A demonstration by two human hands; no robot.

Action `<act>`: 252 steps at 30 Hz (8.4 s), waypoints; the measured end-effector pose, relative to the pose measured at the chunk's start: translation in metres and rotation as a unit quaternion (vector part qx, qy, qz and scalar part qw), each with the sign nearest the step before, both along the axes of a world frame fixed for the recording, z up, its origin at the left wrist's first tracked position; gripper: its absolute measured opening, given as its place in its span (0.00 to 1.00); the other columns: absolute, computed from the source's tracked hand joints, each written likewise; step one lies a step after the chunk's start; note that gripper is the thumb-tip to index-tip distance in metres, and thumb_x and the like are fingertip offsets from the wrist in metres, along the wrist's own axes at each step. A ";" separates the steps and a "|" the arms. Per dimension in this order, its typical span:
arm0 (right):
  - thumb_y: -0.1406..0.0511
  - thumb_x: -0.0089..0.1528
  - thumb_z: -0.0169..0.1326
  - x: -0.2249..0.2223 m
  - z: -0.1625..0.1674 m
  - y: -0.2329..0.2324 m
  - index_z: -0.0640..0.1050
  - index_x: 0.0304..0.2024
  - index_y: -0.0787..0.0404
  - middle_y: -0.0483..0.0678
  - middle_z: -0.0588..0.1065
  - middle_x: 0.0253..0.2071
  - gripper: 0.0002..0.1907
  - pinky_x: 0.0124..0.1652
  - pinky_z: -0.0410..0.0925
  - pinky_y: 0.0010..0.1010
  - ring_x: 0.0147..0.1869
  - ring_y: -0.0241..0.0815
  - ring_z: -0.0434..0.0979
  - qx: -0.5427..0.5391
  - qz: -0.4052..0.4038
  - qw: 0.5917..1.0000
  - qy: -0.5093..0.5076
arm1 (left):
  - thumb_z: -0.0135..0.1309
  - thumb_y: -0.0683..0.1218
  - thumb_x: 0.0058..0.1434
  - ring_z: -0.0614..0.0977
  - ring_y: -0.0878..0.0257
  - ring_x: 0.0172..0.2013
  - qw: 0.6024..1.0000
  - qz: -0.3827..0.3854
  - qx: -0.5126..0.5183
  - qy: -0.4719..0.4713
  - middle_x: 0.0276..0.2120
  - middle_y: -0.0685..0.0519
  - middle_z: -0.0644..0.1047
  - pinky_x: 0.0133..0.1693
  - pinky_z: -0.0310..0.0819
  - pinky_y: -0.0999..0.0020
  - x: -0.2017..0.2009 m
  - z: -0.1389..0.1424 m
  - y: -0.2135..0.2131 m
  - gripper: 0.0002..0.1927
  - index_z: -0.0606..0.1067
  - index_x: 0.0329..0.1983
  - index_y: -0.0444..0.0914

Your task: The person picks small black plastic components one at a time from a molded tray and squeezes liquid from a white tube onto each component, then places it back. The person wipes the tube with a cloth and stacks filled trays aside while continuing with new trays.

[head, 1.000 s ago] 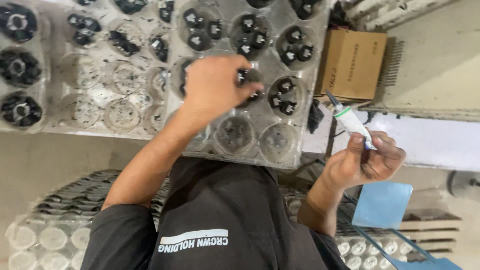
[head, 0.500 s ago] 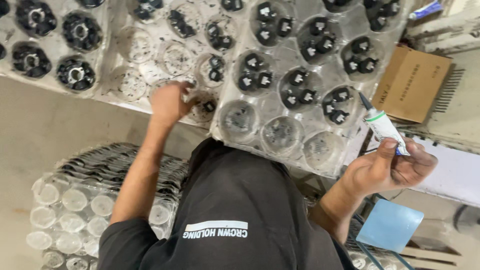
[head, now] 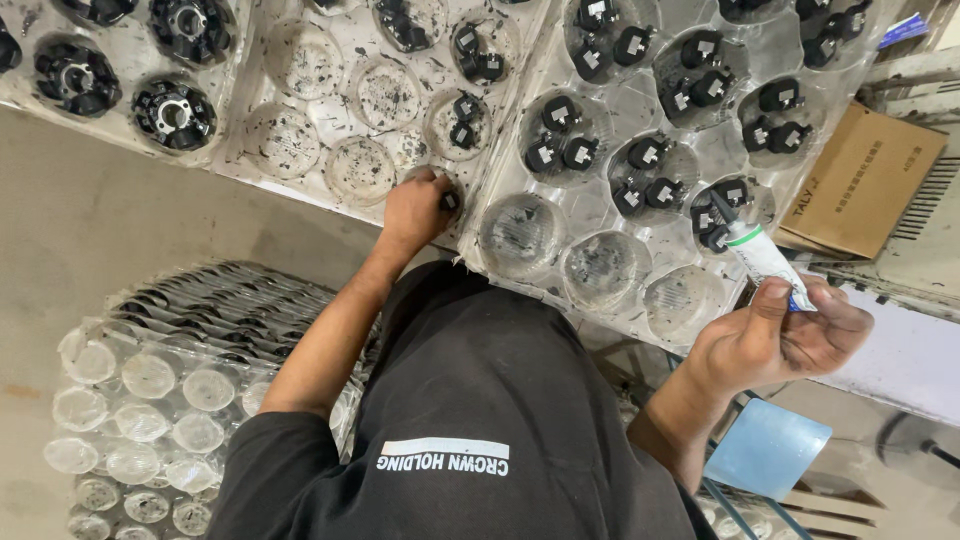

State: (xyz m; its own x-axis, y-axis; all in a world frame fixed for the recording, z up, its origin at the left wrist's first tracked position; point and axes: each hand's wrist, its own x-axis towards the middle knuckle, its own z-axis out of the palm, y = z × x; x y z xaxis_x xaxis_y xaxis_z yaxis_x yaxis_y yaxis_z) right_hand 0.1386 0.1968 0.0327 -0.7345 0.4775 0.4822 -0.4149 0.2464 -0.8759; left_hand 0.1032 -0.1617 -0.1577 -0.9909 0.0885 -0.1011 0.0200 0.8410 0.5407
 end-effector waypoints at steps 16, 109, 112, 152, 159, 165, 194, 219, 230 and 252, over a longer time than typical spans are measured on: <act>0.74 0.69 0.60 0.003 0.009 -0.019 0.73 0.53 0.58 0.51 0.78 0.49 0.14 0.49 0.74 0.29 0.54 0.45 0.80 -0.352 0.138 0.918 -0.124 | 0.63 0.27 0.60 0.86 0.59 0.50 0.727 0.143 0.671 0.028 0.47 0.48 0.76 0.48 0.86 0.69 0.007 0.124 -0.002 0.22 0.62 0.41 0.37; 0.80 0.60 0.64 -0.058 0.020 -0.034 0.71 0.43 0.64 0.54 0.76 0.37 0.17 0.41 0.79 0.29 0.41 0.41 0.81 0.039 0.090 0.995 0.025 | 0.65 0.34 0.61 0.83 0.63 0.52 0.738 0.078 0.666 -0.074 0.58 0.49 0.79 0.54 0.82 0.66 -0.042 0.156 0.086 0.21 0.74 0.56 0.34; 0.78 0.61 0.66 -0.059 0.015 -0.025 0.69 0.43 0.62 0.54 0.77 0.38 0.18 0.43 0.76 0.27 0.40 0.41 0.80 0.037 0.057 0.997 0.028 | 0.65 0.34 0.58 0.86 0.67 0.48 0.852 0.098 0.510 -0.065 0.52 0.52 0.82 0.53 0.85 0.69 -0.048 0.150 0.069 0.18 0.74 0.49 0.36; 0.74 0.68 0.67 -0.036 0.025 -0.081 0.67 0.45 0.60 0.46 0.69 0.35 0.19 0.46 0.66 0.27 0.44 0.40 0.73 0.033 0.000 0.999 -0.001 | 0.69 0.64 0.46 0.83 0.46 0.27 0.990 0.083 -0.077 -0.083 0.25 0.42 0.81 0.32 0.78 0.52 -0.137 0.003 -0.016 0.26 0.82 0.27 0.38; 0.73 0.66 0.63 -0.041 0.027 -0.070 0.68 0.48 0.61 0.46 0.72 0.41 0.16 0.46 0.68 0.24 0.44 0.36 0.74 -0.126 0.025 0.992 -0.017 | 0.60 0.37 0.58 0.78 0.65 0.33 0.838 0.196 0.506 -0.056 0.33 0.53 0.78 0.34 0.72 0.72 -0.102 0.065 -0.023 0.14 0.75 0.48 0.34; 0.75 0.68 0.61 -0.037 0.024 -0.065 0.70 0.51 0.60 0.52 0.79 0.48 0.15 0.48 0.74 0.31 0.50 0.43 0.80 -0.352 0.168 0.917 -0.091 | 0.65 0.31 0.51 0.82 0.69 0.42 0.776 0.130 0.616 -0.038 0.38 0.54 0.79 0.45 0.79 0.75 -0.074 0.168 -0.009 0.27 0.65 0.49 0.38; 0.79 0.56 0.63 0.021 0.036 -0.084 0.70 0.39 0.61 0.56 0.78 0.34 0.16 0.43 0.80 0.40 0.41 0.48 0.83 0.035 0.072 0.994 0.081 | 0.57 0.25 0.62 0.80 0.69 0.47 0.771 0.021 0.636 -0.024 0.54 0.50 0.74 0.51 0.85 0.72 -0.006 0.246 0.050 0.23 0.78 0.58 0.32; 0.81 0.56 0.63 0.016 0.039 -0.077 0.71 0.41 0.60 0.55 0.77 0.37 0.20 0.43 0.82 0.41 0.44 0.45 0.81 0.144 0.126 0.980 0.049 | 0.55 0.25 0.64 0.83 0.63 0.54 0.733 0.013 0.677 -0.068 0.59 0.50 0.72 0.56 0.84 0.68 -0.005 0.236 0.054 0.24 0.74 0.62 0.31; 0.82 0.53 0.65 0.013 0.038 -0.081 0.71 0.39 0.60 0.55 0.77 0.36 0.21 0.40 0.82 0.38 0.42 0.46 0.81 0.147 0.118 0.980 0.059 | 0.56 0.25 0.64 0.81 0.64 0.57 0.679 0.033 0.729 -0.082 0.63 0.48 0.76 0.56 0.83 0.69 -0.001 0.216 0.060 0.24 0.72 0.62 0.31; 0.82 0.56 0.63 0.003 0.027 -0.070 0.69 0.40 0.62 0.55 0.74 0.34 0.19 0.36 0.82 0.39 0.39 0.44 0.77 0.124 0.095 0.984 0.087 | 0.58 0.40 0.72 0.82 0.65 0.49 0.574 0.004 0.789 -0.220 0.66 0.46 0.75 0.57 0.80 0.63 0.011 0.193 0.074 0.22 0.71 0.68 0.33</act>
State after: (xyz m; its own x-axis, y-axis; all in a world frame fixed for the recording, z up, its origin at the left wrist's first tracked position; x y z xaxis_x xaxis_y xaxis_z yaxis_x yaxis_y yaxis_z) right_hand 0.1418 0.1263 0.0594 -0.6952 0.1909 0.6930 -0.6124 0.3475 -0.7101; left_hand 0.1147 -0.0876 0.0357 -0.9008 0.4100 -0.1427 -0.4116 -0.7022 0.5809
